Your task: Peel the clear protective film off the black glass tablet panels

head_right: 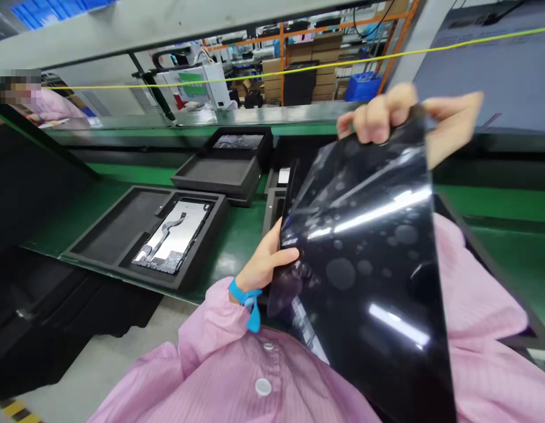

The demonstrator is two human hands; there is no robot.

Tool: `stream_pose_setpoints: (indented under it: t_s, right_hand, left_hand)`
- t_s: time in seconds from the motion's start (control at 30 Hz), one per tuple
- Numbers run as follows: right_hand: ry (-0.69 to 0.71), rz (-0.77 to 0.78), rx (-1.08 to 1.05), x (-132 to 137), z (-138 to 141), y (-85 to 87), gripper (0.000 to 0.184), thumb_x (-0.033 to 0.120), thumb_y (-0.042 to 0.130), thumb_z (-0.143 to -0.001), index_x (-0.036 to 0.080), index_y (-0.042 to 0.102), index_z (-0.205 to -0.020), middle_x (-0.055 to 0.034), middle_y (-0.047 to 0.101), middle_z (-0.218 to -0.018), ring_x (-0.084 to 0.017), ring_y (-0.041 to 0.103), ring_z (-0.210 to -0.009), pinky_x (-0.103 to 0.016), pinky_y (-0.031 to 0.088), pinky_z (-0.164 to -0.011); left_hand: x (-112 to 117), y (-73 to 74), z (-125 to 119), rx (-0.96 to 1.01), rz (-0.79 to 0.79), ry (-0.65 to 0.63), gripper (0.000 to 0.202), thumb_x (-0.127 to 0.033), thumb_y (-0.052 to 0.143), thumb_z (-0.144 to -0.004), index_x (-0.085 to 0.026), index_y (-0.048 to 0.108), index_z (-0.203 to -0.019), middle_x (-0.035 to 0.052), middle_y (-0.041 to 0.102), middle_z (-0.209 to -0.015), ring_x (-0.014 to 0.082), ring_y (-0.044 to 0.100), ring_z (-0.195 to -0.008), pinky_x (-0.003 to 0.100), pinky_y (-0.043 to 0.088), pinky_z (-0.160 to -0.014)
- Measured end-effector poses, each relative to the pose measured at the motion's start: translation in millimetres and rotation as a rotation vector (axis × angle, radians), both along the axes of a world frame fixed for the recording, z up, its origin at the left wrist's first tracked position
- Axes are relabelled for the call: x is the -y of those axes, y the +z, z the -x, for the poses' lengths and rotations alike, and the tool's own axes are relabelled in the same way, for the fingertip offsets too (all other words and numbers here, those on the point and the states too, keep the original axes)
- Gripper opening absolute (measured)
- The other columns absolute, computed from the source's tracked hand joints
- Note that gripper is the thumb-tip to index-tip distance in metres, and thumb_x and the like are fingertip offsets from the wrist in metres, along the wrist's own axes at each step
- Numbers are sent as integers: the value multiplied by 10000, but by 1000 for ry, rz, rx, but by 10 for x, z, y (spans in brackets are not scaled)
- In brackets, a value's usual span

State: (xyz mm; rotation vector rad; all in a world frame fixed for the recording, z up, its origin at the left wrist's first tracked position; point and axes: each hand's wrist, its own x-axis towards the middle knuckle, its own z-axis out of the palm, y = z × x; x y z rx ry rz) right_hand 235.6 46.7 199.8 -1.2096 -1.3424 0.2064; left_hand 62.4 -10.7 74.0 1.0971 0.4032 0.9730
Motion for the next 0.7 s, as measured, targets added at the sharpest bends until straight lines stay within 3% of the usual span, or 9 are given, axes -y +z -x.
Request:
stream_pose_setpoints:
  t_s: [0.1,0.17,0.27,0.37,0.57,0.63,0.7]
  right_hand:
    - [228,105,-334,-73,-32,-346,482,173,-21,-832,155,459,-866,-172,584,-985,-192,608,-934,-364,503,-879]
    - [326,231,-341,-65,-102,-538,466,199,49,-841,127,508,-877,-190,617,-1035,-203,624,-938,-356,513,-862]
    - [158,252,-88,32,-207,-726,473,347,247,-873,80,606,-1027,-151,660,-1039,-208,642,-925,-338,511,-865]
    - [-59,193,101,161,-242,-830,380,349,480,-813,113,677,-1036,-112,682,-1007,-228,643,-906,-358,472,-910]
    - [-355,48,475,423,-183,-917,316,310,447,-901,160,696,-1025,-93,685,-1002,-265,644,-918,-413,475,-885]
    - [-399,-84,552,550,-160,-883,238,275,469,-912,193,691,-934,-72,669,-1067,-251,614,-1027,-418,470,-933]
    - [-254,-211,564,712,-160,-833,148,245,529,-883,223,666,-832,-45,641,-1135,-248,542,-1154,-448,429,-1006]
  left_hand:
    - [182,59,27,102,89,125,477,-190,670,-765,-185,507,-1213,68,657,-1143,253,616,-1090,377,463,-953]
    - [258,62,68,62,49,226,477,-166,674,-767,-185,504,-1213,57,652,-1145,232,614,-1080,359,458,-964]
    - [315,36,107,-28,-63,282,488,-168,669,-781,-188,490,-1235,58,629,-1197,220,588,-1123,349,442,-1001]
    - [361,19,114,-86,-100,291,498,-178,640,-810,-200,460,-1274,68,597,-1267,224,563,-1181,353,432,-1027]
    - [489,19,151,-158,-110,285,578,-157,620,-835,-233,403,-1366,50,549,-1360,203,519,-1252,315,397,-1073]
    - [527,23,174,-150,-93,278,600,-164,617,-842,-240,384,-1390,45,553,-1362,202,528,-1244,313,413,-1061]
    - [554,44,205,-149,-69,296,596,-178,627,-842,-230,398,-1389,50,547,-1373,213,523,-1253,316,419,-1060]
